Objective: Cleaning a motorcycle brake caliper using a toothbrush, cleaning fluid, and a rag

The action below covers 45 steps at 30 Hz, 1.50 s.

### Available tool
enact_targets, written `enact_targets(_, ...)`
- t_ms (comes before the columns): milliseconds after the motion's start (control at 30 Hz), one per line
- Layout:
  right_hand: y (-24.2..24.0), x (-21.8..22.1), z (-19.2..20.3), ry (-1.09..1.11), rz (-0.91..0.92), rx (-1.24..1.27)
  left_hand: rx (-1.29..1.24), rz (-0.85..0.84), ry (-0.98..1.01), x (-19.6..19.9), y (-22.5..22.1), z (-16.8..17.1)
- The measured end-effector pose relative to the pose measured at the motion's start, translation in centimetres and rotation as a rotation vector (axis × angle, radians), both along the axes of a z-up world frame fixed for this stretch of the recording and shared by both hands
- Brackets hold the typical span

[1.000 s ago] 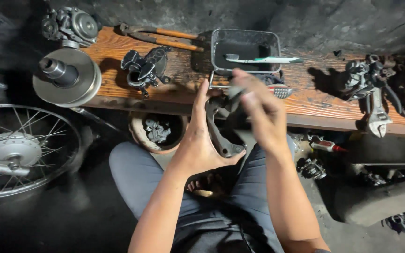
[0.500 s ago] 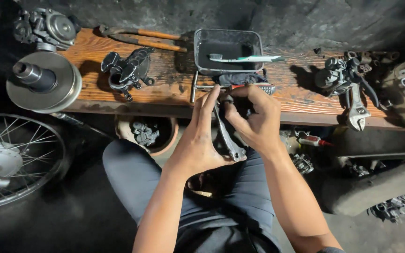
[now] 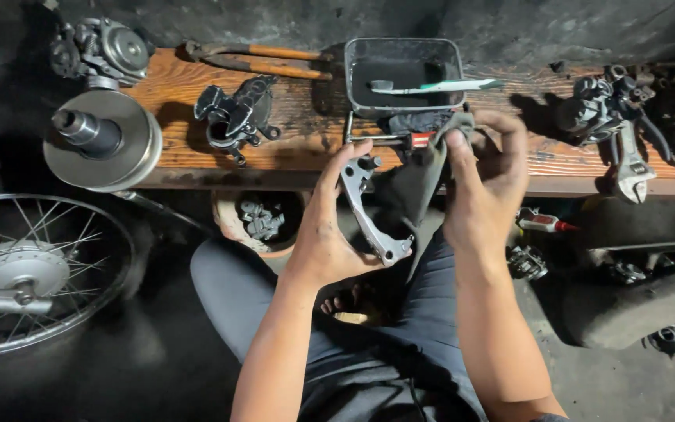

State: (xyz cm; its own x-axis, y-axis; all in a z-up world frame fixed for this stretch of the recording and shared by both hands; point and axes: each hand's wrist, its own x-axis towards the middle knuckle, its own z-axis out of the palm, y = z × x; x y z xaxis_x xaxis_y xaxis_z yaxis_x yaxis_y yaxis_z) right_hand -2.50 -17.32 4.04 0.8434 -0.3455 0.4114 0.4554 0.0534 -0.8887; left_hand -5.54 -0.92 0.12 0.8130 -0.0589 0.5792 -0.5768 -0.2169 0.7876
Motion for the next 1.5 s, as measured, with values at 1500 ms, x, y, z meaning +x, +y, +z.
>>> enact_targets(1500, 0.1, -0.5, -1.8, -0.308, 0.187, -0.875, 0.010, 0.151, -0.165, 4.7, 0.9, -3.2)
